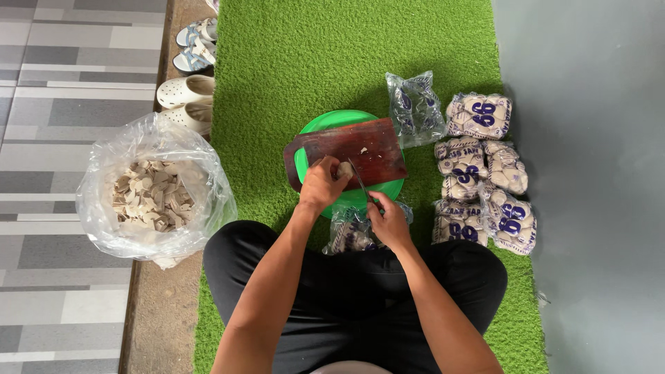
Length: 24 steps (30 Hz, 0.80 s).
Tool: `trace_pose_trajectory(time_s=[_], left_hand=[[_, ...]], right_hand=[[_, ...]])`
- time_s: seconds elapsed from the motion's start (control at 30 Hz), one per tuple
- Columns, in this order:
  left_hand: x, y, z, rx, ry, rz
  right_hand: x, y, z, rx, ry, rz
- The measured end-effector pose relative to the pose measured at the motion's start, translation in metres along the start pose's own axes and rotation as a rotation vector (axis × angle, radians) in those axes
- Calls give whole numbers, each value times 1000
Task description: The person sits on a green mat and slices white food items on a wooden cutting board using a knife. Sliced pieces are placed into a clear plastic bag. Several packaged items are visible nearby.
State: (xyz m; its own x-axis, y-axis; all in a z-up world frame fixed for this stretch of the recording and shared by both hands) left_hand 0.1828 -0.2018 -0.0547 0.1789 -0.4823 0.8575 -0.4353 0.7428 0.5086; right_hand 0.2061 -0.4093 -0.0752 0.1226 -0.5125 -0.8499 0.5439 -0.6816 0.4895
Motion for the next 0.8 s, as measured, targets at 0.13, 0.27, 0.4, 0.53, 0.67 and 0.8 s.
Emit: trace_pose_trajectory(time_s=[0.13,0.27,0.4,0.53,0.67,0.8], left_hand=[[-14,-8,-2,-30,222,151],[4,4,-3,46,32,50],[10,9,-3,-1,-64,26],[7,9,-4,14,-109,48],[2,12,-5,63,-153,41],[-3,11,-5,80,-61,56]], right_hand=[[-7,1,2,45,32,92],[-11,0,6,48,7,71],[-10,8,7,59,15,78],[-7,10,5,67,35,73],[-3,9,11,60,33,107],[5,7,14,-12,-56,72]])
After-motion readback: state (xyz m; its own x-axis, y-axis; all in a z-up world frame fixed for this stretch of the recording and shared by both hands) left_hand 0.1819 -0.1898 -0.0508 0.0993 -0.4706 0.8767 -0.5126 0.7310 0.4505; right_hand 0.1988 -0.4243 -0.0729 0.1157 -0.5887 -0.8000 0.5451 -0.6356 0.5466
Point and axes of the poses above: each hand's wrist, its own z-axis away from the middle knuckle, its own y-axis out of the back of the hand, x = y × z, the point moved 7 cm from there along -z, towards the middle knuckle, and after that the axes turned 4 degrees about z, right-handed, at the moved point
